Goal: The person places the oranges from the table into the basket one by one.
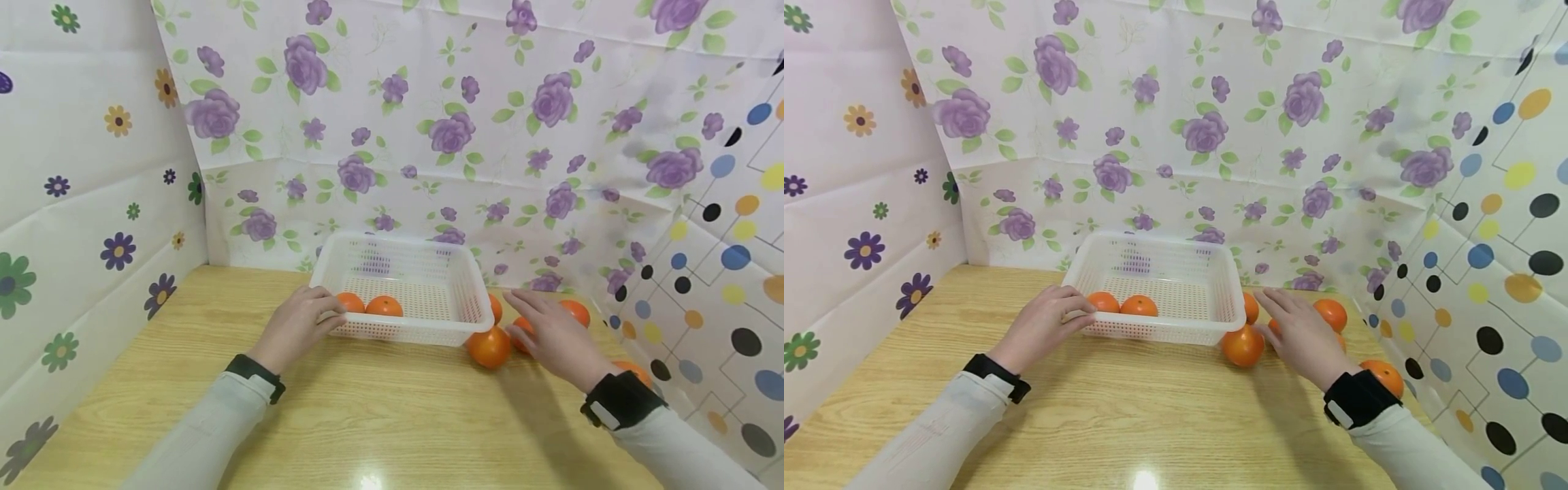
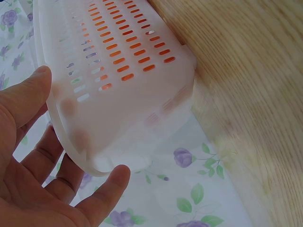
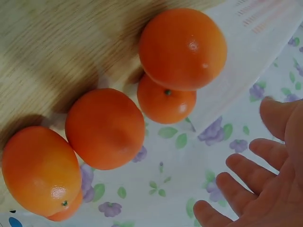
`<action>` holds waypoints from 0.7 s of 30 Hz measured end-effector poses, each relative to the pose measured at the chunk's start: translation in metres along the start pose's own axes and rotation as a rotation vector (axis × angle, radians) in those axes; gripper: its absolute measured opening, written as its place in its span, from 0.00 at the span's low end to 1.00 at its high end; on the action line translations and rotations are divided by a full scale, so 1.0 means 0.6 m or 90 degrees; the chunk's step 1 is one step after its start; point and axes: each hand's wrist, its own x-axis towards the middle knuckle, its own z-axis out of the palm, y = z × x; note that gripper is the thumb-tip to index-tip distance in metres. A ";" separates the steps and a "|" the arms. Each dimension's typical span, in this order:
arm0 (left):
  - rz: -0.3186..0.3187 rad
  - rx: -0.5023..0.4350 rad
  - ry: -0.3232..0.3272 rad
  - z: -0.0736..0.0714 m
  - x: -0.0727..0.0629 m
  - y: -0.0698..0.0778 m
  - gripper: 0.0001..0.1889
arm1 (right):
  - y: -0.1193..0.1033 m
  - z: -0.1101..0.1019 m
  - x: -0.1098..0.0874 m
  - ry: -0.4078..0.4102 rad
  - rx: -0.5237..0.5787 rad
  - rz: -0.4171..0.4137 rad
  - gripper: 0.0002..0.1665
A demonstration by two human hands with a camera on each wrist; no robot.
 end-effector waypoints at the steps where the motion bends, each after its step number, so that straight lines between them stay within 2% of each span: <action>1: -0.001 0.000 0.000 0.000 0.000 0.000 0.08 | 0.003 0.002 0.001 -0.001 0.001 0.003 0.40; 11: 0.006 -0.004 0.006 0.003 -0.002 -0.005 0.07 | 0.019 0.019 0.035 -0.070 0.020 0.068 0.42; 21: 0.002 -0.003 0.002 0.003 0.000 -0.004 0.07 | 0.024 0.030 0.075 -0.107 0.022 0.074 0.41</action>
